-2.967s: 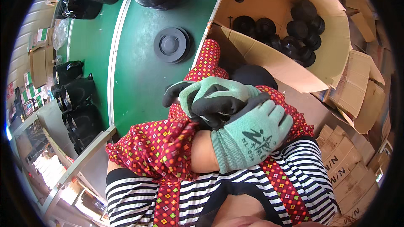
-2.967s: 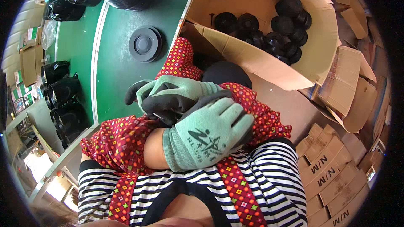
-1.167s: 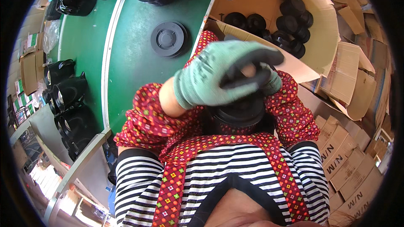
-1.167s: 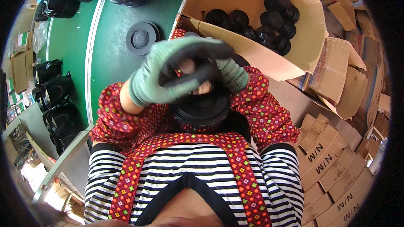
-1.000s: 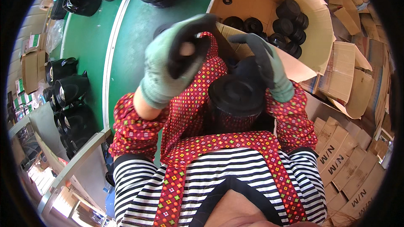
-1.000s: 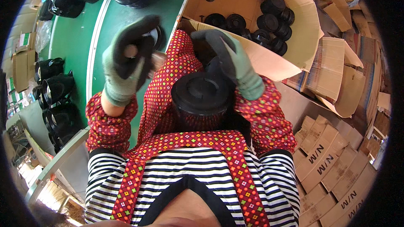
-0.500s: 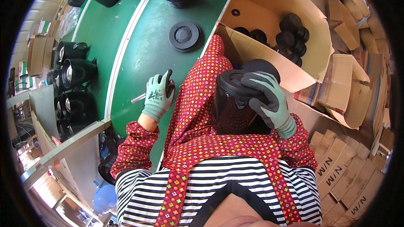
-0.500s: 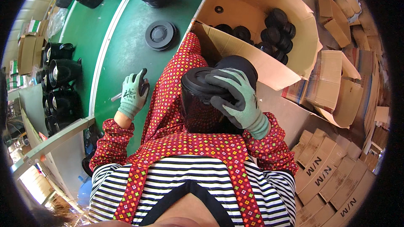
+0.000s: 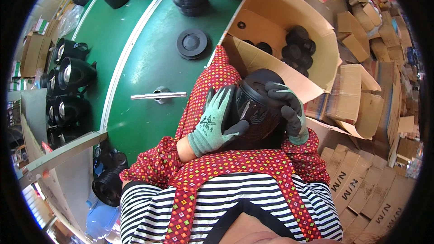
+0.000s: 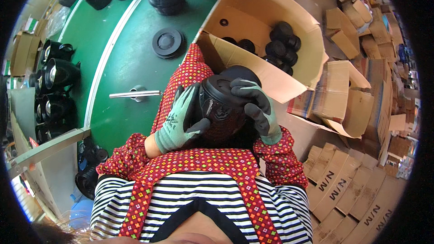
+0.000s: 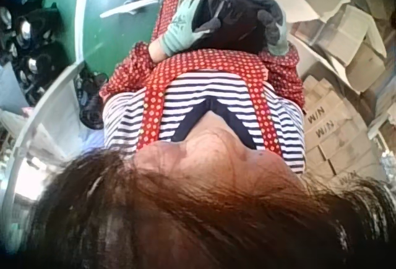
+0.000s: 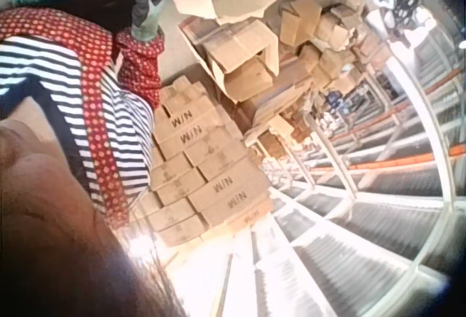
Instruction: The person assembles black plastic kettles by inserting a metal rod into the base and securing a lid. They repeatedly pick up kettle bodies and lids from a green workbench and a cardboard box, insert the rod, and place the assembled units back on the bench.
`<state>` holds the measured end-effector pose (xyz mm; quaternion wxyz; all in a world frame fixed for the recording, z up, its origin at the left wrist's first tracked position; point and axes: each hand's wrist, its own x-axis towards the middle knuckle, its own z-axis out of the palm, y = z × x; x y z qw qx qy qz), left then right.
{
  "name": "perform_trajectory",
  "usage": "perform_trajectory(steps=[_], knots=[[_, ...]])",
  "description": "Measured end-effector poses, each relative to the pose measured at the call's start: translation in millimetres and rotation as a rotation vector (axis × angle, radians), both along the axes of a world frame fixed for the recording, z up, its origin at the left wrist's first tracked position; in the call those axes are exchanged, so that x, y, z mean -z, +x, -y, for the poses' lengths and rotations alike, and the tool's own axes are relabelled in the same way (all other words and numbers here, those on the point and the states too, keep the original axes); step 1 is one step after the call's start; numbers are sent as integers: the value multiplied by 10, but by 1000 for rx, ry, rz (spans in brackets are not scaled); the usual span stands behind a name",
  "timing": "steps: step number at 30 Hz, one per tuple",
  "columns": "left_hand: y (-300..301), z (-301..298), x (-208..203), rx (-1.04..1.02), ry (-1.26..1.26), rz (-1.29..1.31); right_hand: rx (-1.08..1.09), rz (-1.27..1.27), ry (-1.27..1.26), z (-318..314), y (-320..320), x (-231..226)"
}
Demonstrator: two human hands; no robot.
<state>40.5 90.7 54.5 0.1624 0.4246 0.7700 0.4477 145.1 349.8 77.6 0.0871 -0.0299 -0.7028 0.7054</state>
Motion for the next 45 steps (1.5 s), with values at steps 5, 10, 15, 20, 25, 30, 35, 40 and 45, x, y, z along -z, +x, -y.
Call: perform_trajectory(steps=[5, 10, 15, 20, 25, 30, 35, 40, 45], knots=[[126, -189, -285, 13, 110, -4, 162, -67, -218, 131, 131, 44], [206, -259, -362, 19, 126, -96, 218, -146, -310, 157, 199, 38], [41, -249, -465, -17, 179, -48, 189, -118, -87, 130, 13, -143], [-575, -278, -824, -13, 333, 319, 140, 42, -441, 101, -607, -305], [-909, 541, -869, 66, 331, 222, -131, 267, -1153, 291, -1226, -311], [-742, 966, -536, 40, 240, 108, -342, 100, -117, 572, -1713, 203], [-1076, 1270, -481, -334, 465, 412, -288, 203, -729, 863, -2132, 286], [-2448, 1195, -414, -738, 760, 605, 20, 381, -613, 866, -2100, 613], [-3983, 1292, 124, -986, 719, 588, -13, 327, -582, 796, -2114, 921]])
